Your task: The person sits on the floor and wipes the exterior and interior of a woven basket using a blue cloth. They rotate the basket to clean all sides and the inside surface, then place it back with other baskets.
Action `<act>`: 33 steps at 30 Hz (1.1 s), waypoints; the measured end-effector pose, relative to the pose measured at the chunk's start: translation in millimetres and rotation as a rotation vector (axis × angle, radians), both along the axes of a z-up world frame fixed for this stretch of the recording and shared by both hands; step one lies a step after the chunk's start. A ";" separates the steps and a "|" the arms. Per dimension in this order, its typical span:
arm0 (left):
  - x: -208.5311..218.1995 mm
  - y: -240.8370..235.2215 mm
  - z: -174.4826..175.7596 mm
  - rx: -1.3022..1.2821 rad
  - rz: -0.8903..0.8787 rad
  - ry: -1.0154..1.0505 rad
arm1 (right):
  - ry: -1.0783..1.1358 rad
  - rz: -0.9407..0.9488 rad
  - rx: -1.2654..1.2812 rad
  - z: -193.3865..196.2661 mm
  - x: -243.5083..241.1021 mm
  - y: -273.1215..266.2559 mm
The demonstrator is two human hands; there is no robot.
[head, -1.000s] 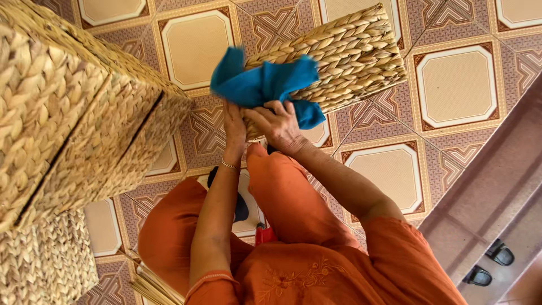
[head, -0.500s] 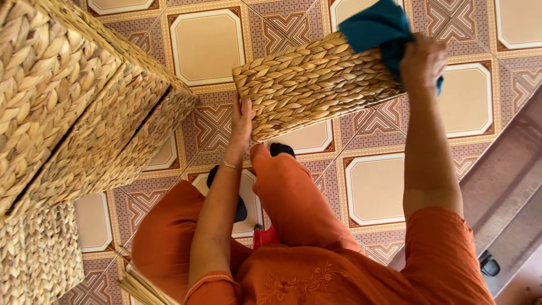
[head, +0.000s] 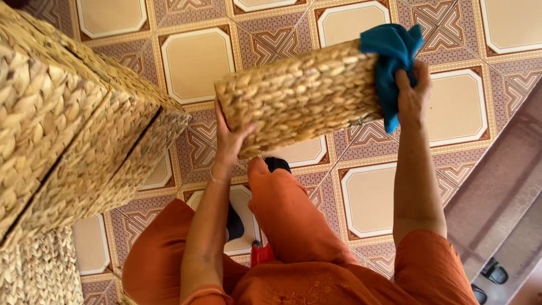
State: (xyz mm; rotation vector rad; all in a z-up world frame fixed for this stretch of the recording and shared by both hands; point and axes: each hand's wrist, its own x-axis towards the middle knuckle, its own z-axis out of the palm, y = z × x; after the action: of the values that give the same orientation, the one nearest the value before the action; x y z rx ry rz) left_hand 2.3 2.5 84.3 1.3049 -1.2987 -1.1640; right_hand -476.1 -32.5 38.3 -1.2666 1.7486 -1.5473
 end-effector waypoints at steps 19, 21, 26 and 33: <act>-31.8 48.6 -129.1 0.368 -0.143 0.150 | 1.139 0.068 0.065 20.1 91.1 55.3; -32.4 48.0 -137.2 0.335 -0.150 0.205 | 1.187 0.017 0.116 5.4 124.6 48.6; -21.1 29.3 -155.6 0.070 -0.161 0.132 | 0.956 0.267 -0.273 -17.3 257.0 77.4; -10.7 20.3 -133.8 0.456 -0.233 -0.160 | 1.114 0.224 -0.197 -25.4 217.2 51.3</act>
State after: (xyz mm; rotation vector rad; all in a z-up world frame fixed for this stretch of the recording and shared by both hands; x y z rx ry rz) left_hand -8.5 22.8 -49.5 1.6305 -1.3758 -1.6142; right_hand -258.8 18.8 12.9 -2.6405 1.9072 -0.8997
